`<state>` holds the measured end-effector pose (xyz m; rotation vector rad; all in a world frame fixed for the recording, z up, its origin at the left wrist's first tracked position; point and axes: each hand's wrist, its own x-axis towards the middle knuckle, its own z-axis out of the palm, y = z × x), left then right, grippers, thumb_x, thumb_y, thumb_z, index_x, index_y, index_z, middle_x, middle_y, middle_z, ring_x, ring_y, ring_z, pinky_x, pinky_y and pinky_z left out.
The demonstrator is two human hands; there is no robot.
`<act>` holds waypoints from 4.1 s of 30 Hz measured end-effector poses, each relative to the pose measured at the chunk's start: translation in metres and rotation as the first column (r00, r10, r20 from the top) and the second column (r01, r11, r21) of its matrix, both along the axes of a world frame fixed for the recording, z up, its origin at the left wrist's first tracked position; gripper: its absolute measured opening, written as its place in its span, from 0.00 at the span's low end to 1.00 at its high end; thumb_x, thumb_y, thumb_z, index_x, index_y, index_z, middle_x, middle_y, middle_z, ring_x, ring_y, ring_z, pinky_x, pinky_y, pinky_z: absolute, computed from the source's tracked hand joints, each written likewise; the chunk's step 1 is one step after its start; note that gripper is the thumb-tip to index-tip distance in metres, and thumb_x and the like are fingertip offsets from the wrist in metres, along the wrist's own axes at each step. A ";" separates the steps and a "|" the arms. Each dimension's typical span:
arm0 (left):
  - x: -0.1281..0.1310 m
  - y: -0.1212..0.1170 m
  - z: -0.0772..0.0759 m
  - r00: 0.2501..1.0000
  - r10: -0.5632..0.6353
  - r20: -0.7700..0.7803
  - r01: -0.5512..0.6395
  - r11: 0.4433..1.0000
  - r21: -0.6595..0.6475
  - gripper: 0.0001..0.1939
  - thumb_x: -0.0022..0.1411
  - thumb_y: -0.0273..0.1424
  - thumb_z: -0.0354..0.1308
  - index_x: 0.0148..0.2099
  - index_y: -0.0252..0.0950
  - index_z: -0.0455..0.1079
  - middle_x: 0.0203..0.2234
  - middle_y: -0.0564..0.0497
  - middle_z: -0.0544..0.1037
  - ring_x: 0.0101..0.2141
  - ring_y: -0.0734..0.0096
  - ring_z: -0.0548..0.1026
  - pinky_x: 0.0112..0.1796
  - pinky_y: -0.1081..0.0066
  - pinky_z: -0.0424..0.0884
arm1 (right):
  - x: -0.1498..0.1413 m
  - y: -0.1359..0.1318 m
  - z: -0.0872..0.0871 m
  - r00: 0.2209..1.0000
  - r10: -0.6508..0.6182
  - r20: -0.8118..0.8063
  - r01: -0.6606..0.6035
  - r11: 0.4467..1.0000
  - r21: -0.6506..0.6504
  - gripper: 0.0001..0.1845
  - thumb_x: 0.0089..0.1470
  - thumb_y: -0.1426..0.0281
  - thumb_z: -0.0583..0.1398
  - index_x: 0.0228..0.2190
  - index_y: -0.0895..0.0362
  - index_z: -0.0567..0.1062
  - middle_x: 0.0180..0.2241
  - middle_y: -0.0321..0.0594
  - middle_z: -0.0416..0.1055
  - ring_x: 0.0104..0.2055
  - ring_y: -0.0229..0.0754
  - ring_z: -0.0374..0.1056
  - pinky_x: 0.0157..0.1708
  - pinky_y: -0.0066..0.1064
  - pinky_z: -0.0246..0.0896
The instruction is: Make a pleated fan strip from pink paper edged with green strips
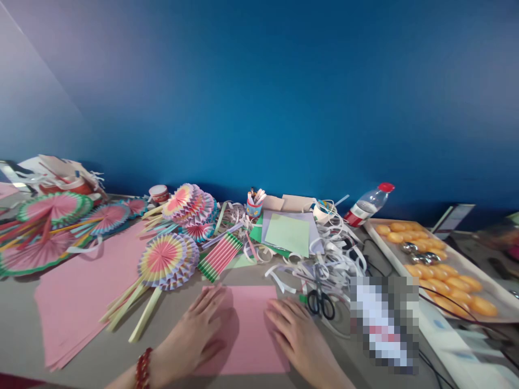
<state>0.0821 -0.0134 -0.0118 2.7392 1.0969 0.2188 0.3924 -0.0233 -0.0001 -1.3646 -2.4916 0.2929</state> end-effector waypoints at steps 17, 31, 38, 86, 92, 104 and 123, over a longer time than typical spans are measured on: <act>0.001 0.003 -0.004 0.999 0.036 0.013 -0.037 0.996 0.081 0.33 0.66 0.43 0.57 0.69 0.44 0.54 0.68 0.47 0.56 0.64 0.53 0.59 0.61 0.54 0.62 | 0.007 -0.018 0.000 0.994 -0.091 -0.062 0.091 0.996 0.009 0.20 0.57 0.77 0.58 0.50 0.52 0.74 0.51 0.43 0.73 0.52 0.47 0.69 0.58 0.46 0.60; -0.002 0.002 -0.016 0.999 0.023 0.037 -0.030 0.976 0.217 0.34 0.64 0.37 0.58 0.69 0.42 0.54 0.66 0.49 0.60 0.61 0.55 0.65 0.57 0.61 0.70 | 0.053 0.003 0.011 0.952 -0.276 -0.134 0.300 0.930 0.215 0.14 0.62 0.71 0.54 0.45 0.52 0.77 0.44 0.44 0.76 0.46 0.47 0.71 0.46 0.40 0.69; -0.007 0.004 -0.022 0.999 0.029 0.028 -0.035 0.969 0.246 0.28 0.66 0.36 0.56 0.66 0.44 0.60 0.66 0.50 0.60 0.62 0.56 0.64 0.57 0.60 0.70 | 0.110 -0.009 0.018 0.908 -0.420 -0.016 0.416 0.894 0.168 0.08 0.61 0.66 0.56 0.31 0.53 0.72 0.33 0.41 0.74 0.34 0.44 0.70 0.35 0.35 0.65; 0.052 0.018 0.063 0.704 0.360 0.612 -0.045 0.883 -0.467 0.07 0.66 0.34 0.59 0.41 0.37 0.70 0.38 0.46 0.77 0.42 0.63 0.73 0.47 0.65 0.68 | -0.037 -0.002 0.045 0.884 0.012 -0.467 0.020 0.998 0.064 0.03 0.62 0.73 0.55 0.36 0.54 0.67 0.29 0.38 0.68 0.33 0.41 0.66 0.34 0.30 0.60; 0.060 0.016 0.062 0.695 0.393 0.603 -0.057 0.865 -0.498 0.07 0.66 0.32 0.57 0.34 0.36 0.68 0.32 0.50 0.75 0.37 0.67 0.73 0.41 0.70 0.68 | -0.040 -0.002 0.042 0.904 0.012 -0.427 0.030 0.995 0.092 0.03 0.63 0.73 0.55 0.36 0.54 0.67 0.29 0.38 0.69 0.33 0.42 0.67 0.34 0.31 0.60; 0.020 0.003 0.047 0.749 0.478 0.460 -0.194 0.821 -0.538 0.10 0.69 0.35 0.51 0.34 0.37 0.63 0.29 0.52 0.71 0.31 0.70 0.70 0.36 0.74 0.66 | -0.002 -0.013 0.040 0.951 -0.020 -0.307 -0.049 0.976 -0.213 0.04 0.62 0.69 0.55 0.36 0.52 0.70 0.32 0.37 0.74 0.32 0.39 0.71 0.31 0.25 0.61; 0.006 -0.027 0.027 0.799 0.420 0.431 -0.217 0.869 -0.445 0.07 0.72 0.29 0.43 0.40 0.39 0.61 0.39 0.46 0.72 0.42 0.66 0.72 0.45 0.69 0.70 | 0.002 -0.035 0.035 0.999 0.054 0.007 -0.050 0.968 -0.246 0.04 0.55 0.71 0.61 0.34 0.51 0.70 0.29 0.35 0.74 0.29 0.42 0.72 0.26 0.26 0.60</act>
